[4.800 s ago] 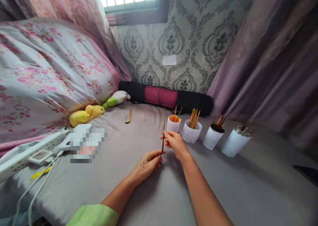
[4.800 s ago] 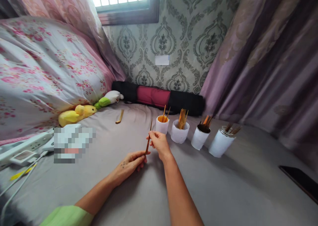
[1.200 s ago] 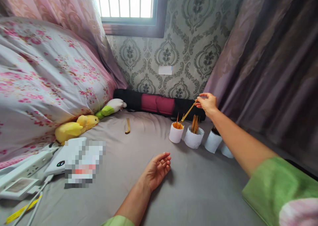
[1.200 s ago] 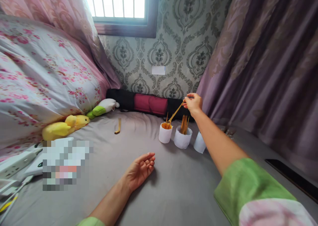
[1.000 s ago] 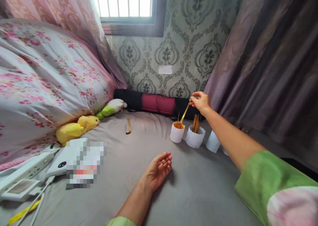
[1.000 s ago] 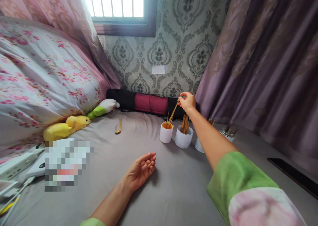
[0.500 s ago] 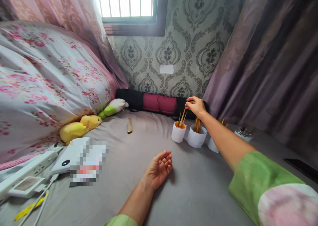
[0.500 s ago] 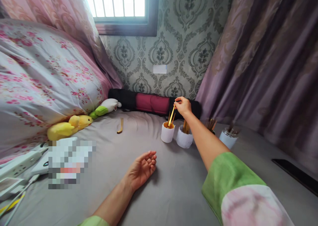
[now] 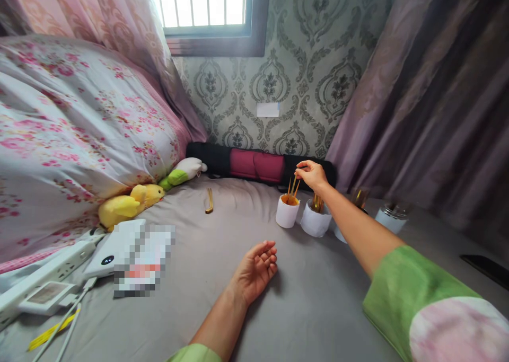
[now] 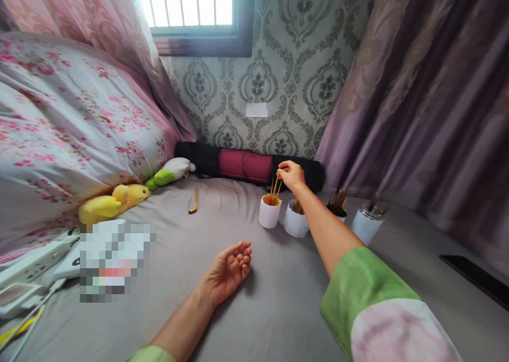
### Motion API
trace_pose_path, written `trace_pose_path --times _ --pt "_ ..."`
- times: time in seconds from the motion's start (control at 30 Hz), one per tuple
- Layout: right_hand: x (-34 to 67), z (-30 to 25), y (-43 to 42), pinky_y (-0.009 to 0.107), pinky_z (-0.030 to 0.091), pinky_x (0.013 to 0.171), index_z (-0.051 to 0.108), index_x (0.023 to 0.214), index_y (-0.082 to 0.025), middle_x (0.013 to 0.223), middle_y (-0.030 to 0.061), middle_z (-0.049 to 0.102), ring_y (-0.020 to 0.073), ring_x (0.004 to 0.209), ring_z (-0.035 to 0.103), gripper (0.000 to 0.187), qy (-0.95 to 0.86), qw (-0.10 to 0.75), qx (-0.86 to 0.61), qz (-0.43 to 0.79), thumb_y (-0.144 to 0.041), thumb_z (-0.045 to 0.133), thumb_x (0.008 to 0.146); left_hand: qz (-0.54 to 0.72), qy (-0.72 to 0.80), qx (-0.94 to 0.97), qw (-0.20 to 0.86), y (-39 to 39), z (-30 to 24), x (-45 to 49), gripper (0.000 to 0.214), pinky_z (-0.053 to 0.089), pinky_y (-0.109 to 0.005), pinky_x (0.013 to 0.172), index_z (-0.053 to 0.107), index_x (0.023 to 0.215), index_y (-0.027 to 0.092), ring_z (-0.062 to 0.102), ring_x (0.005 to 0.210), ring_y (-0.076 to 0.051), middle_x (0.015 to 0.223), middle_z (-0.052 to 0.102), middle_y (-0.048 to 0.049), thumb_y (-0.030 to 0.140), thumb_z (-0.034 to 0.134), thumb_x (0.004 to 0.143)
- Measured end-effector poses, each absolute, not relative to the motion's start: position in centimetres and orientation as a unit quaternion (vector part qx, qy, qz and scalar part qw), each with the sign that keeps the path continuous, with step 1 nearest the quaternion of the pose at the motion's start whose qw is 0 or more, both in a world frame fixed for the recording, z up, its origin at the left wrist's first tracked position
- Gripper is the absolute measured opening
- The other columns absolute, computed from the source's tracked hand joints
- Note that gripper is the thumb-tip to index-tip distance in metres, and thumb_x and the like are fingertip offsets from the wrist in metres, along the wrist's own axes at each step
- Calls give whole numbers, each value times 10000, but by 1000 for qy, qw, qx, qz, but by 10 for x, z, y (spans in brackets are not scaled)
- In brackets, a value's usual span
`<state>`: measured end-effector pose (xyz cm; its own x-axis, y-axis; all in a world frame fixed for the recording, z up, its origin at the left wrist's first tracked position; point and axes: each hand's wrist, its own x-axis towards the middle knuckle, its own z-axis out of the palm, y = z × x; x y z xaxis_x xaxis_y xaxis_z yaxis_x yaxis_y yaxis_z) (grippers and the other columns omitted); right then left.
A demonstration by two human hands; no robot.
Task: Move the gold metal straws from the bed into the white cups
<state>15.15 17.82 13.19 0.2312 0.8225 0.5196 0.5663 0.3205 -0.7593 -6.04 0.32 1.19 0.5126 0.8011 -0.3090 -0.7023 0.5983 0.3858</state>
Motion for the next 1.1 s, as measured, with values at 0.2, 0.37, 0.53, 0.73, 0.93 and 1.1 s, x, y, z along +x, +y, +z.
trace_pose_path --times 0.2,0.37,0.53,0.73,0.93,1.1 --pt "151 127 177 248 508 600 591 796 -179 621 -6 657 126 556 632 150 -605 533 -579 126 -184 564 648 435 233 106 863 3 12 -61 208 414 -166 501 565 877 88 516 556 -63 724 572 -40 205 606 710" --pt "152 122 178 254 506 613 590 787 -187 624 -8 657 132 576 638 141 -606 531 -580 123 -196 568 648 436 235 106 862 3 13 -60 200 415 -167 499 568 871 89 514 552 -62 716 569 -39 201 606 710" --pt "149 118 177 243 506 608 593 779 -183 629 -8 658 129 581 638 137 -603 526 -584 137 -194 577 643 435 237 107 862 3 13 -60 202 412 -162 497 565 874 92 514 553 -60 720 573 -39 196 608 707" --pt "144 117 173 244 502 599 595 783 -182 637 -7 658 129 586 635 141 -600 521 -588 152 -191 576 644 434 236 108 863 3 13 -61 213 416 -162 498 561 883 87 521 554 -62 711 577 -36 204 604 711" --pt "147 113 172 239 494 611 598 780 -185 627 -13 654 121 592 629 143 -605 507 -598 142 -184 567 640 433 237 108 863 3 14 -61 207 419 -162 499 562 877 85 522 552 -63 709 580 -38 207 601 715" --pt "148 105 172 239 494 610 592 753 -183 630 -13 654 121 597 627 134 -606 509 -592 154 -158 554 627 435 237 111 862 3 14 -60 211 417 -159 500 556 880 87 520 550 -60 707 580 -35 206 603 713"
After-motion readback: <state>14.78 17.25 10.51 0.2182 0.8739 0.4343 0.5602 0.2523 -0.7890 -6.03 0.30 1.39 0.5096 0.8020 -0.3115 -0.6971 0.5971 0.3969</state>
